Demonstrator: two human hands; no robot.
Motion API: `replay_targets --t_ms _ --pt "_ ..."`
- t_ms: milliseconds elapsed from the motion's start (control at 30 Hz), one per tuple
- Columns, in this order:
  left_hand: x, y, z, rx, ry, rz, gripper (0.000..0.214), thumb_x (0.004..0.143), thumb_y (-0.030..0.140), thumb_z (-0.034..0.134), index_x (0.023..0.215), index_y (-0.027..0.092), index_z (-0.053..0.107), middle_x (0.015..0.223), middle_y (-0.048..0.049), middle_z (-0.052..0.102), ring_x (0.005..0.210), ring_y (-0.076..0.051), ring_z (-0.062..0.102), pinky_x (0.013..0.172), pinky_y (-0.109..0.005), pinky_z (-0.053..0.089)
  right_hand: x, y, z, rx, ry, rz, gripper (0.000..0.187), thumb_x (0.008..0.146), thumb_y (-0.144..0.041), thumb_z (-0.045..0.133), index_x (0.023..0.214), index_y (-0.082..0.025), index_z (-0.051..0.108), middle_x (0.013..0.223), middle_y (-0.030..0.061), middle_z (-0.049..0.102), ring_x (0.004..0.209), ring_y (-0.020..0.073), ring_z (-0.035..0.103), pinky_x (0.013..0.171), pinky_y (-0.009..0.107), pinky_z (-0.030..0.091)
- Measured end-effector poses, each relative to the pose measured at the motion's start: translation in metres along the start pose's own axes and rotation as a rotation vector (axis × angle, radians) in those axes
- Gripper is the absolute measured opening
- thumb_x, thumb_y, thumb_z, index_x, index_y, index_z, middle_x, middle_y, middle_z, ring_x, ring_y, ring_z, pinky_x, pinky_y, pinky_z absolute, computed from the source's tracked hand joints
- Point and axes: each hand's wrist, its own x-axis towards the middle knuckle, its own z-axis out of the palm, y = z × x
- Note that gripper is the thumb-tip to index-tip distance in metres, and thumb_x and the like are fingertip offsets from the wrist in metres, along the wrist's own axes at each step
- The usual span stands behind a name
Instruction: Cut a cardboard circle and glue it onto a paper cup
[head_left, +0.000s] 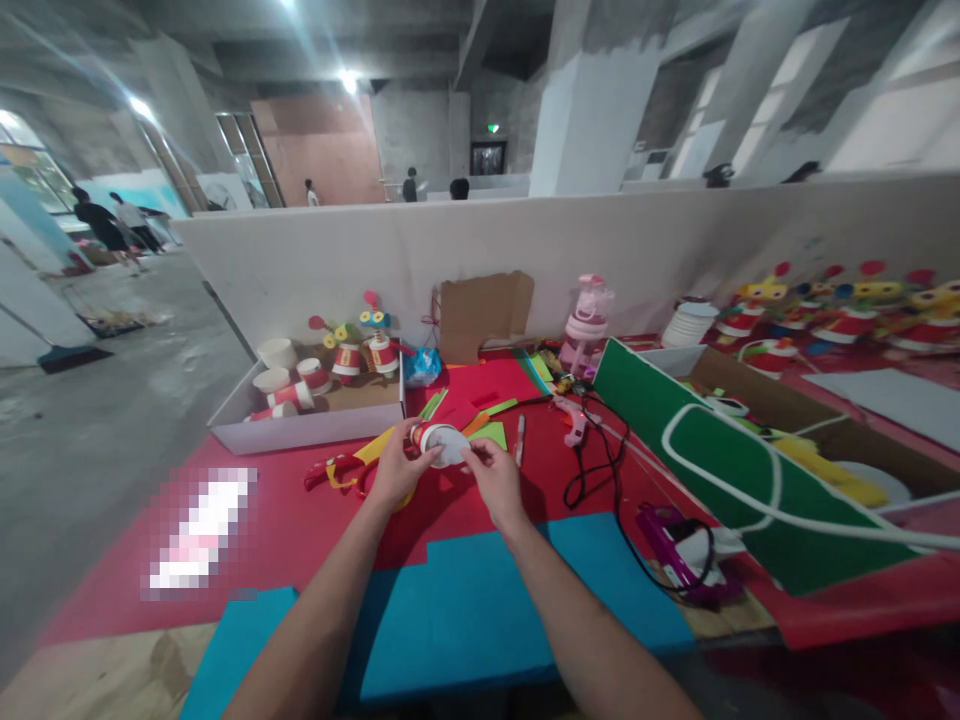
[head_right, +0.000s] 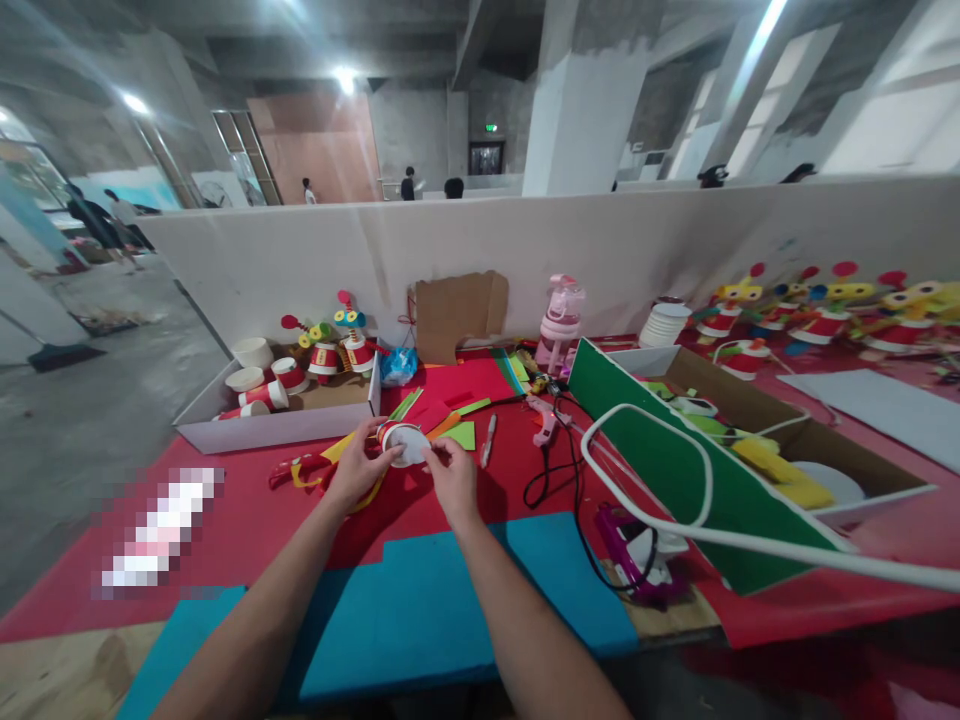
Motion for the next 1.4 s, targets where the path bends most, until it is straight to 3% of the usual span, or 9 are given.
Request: replay_targets --t_ms 200,400,600,1233,1400 --pt "-0.0001 -0.0017 0.0016 -0.281 -0.079 -0.066 0.051 0.072 0.041 0.074 0.114 0.018 0.056 0.104 -0.0076 0.066 0.088 -0.019 0.063 0.076 -0.029 0.051 0.0051 -0.0043 -0.0024 0.193 -0.067 0.172 0.044 0.056 -0.049 0.084 0.077 -0.017 0.063 0.065 -0.0022 0.062 0.056 0.0122 0.059 0.056 0.025 0.053" --pt "-0.003 -0.0003 0.0044 -0.345 -0.108 -0.08 0.05 0.07 0.039 0.077 0.111 0.018 0.057 0.101 -0.0057 0.066 0.089 -0.018 0.062 0.077 -0.027 0.05 -0.0003 -0.0058 0.0 0.17 -0.01 0.117 0.042 0.06 -0.047 0.083 0.078 -0.019 0.058 0.062 -0.0048 0.06 0.051 0.0099 0.056 0.05 0.021 0.048" --pt "-0.0034 -0.0057 0.0065 -0.355 -0.125 -0.127 0.047 0.074 0.04 0.074 0.112 0.017 0.058 0.102 -0.0062 0.067 0.089 -0.018 0.062 0.079 -0.028 0.049 -0.0006 -0.0035 0.0004 0.178 -0.094 0.078 0.055 0.07 -0.043 0.077 0.117 -0.02 0.066 0.069 -0.004 0.061 0.054 0.009 0.055 0.051 0.021 0.046" --pt "-0.0032 0.0002 0.0065 -0.378 -0.095 -0.161 0.054 0.066 0.041 0.08 0.11 0.016 0.059 0.099 -0.0067 0.068 0.088 -0.018 0.062 0.079 -0.028 0.049 -0.003 0.0016 0.0022 0.114 -0.104 0.027 0.059 0.076 -0.048 0.071 0.128 -0.022 0.063 0.077 0.0004 0.063 0.06 0.0126 0.056 0.057 0.026 0.053" --pt "-0.0033 -0.0026 0.0069 -0.506 -0.13 -0.197 0.05 0.072 0.048 0.074 0.111 0.018 0.063 0.101 -0.0051 0.068 0.089 -0.016 0.062 0.079 -0.026 0.049 -0.0033 -0.0004 0.0019 0.111 -0.078 0.02 0.058 0.076 -0.049 0.07 0.127 -0.022 0.064 0.074 0.0003 0.064 0.06 0.0137 0.057 0.057 0.027 0.053"
